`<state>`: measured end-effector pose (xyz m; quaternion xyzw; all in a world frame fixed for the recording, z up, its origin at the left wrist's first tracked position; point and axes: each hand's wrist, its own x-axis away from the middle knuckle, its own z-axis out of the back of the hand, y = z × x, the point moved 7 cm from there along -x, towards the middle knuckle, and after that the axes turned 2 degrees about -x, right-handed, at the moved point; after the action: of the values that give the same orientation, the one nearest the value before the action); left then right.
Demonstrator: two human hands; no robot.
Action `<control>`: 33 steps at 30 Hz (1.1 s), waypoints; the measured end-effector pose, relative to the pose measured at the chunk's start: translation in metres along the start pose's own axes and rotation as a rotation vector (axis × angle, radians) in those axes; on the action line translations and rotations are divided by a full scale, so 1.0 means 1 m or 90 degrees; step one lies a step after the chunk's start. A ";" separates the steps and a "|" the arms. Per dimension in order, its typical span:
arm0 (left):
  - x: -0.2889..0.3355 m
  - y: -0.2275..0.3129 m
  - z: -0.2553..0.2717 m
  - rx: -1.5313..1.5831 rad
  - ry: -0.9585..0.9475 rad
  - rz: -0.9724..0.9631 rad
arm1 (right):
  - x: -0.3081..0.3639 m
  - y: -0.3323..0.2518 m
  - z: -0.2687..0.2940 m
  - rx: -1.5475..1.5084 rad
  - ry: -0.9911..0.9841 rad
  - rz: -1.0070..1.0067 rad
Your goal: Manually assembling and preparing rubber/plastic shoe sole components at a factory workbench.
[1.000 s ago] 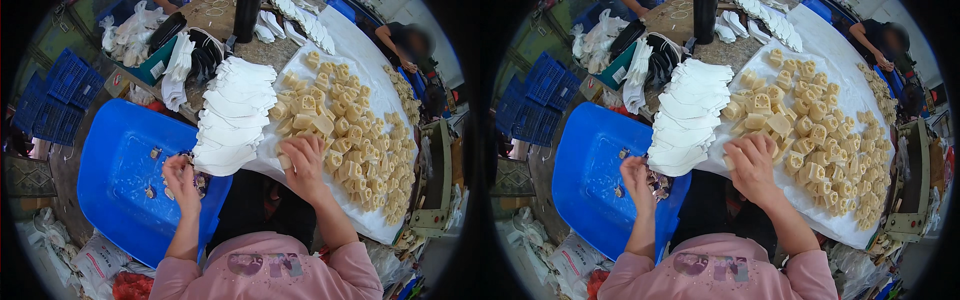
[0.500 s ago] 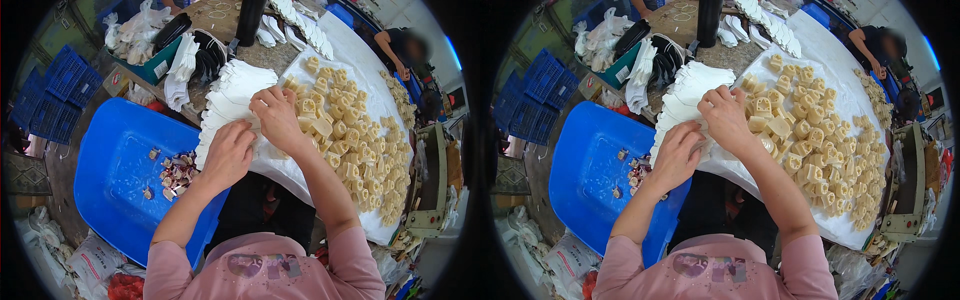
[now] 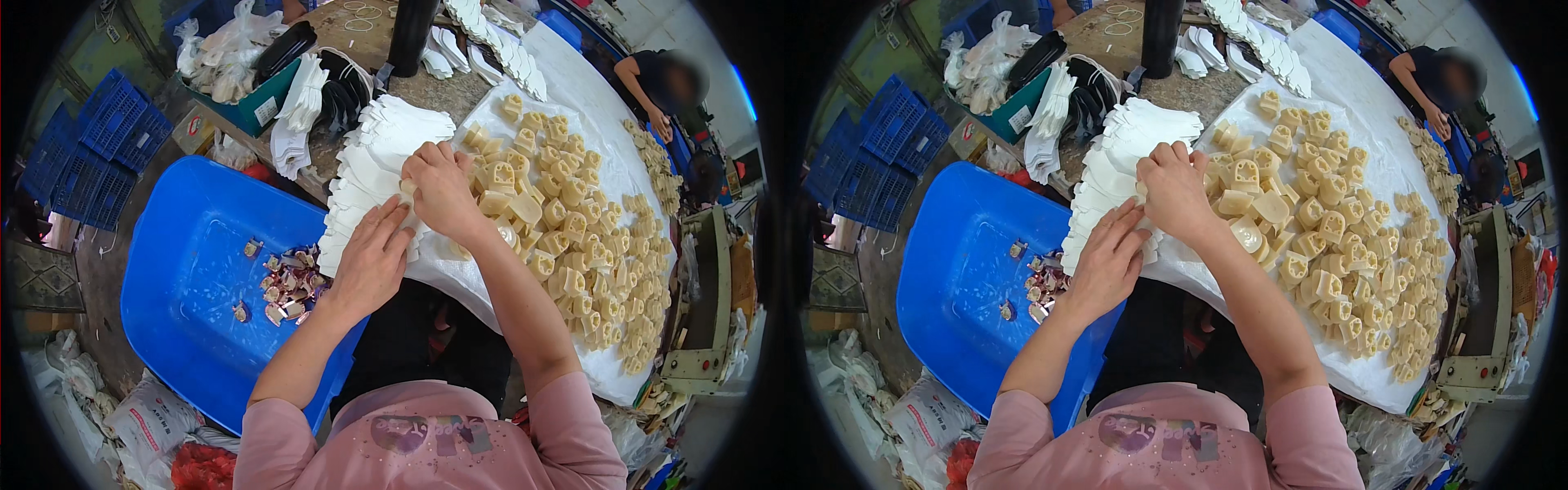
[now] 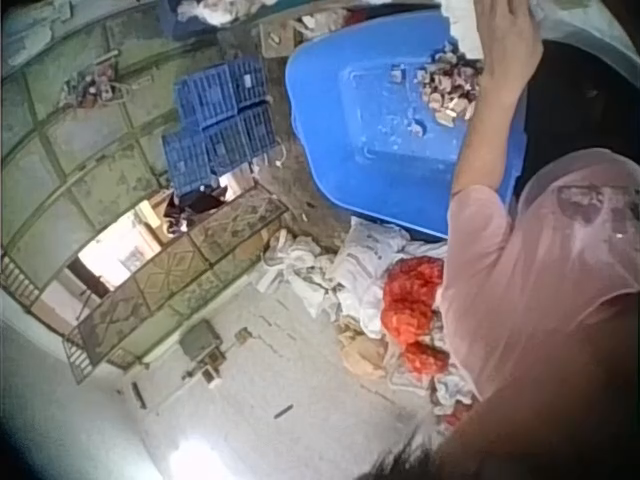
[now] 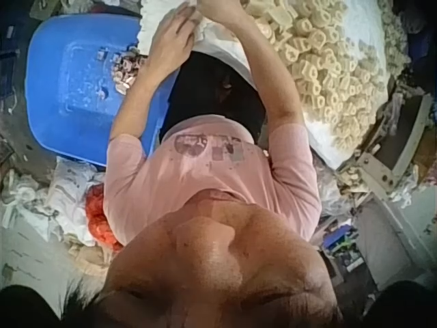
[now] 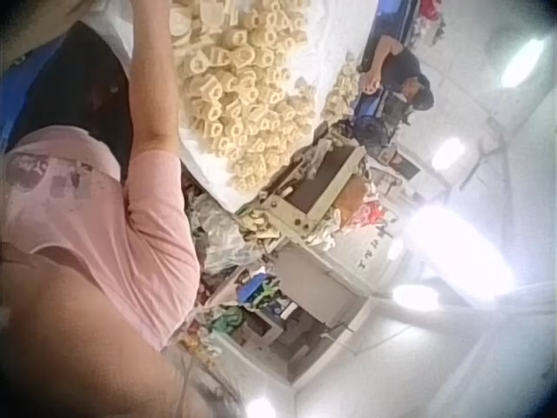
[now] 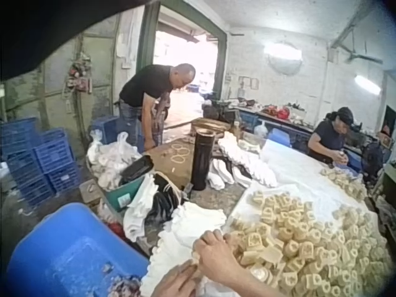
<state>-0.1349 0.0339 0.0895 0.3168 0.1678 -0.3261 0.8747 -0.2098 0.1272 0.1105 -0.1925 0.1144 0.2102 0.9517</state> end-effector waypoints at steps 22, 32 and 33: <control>0.049 0.062 -0.063 0.822 -0.154 0.376 | 0.186 0.025 0.046 -0.418 -0.081 -0.079; 0.031 0.051 -0.073 0.926 0.009 0.421 | 0.193 0.061 0.068 -0.009 0.181 -0.287; 0.025 0.055 -0.072 0.927 0.010 0.382 | 0.186 0.062 0.066 0.045 0.153 -0.311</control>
<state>-0.0857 0.1023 0.0479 0.8444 -0.1746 -0.1014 0.4962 -0.0636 0.2722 0.0946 -0.2045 0.1840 -0.0542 0.9599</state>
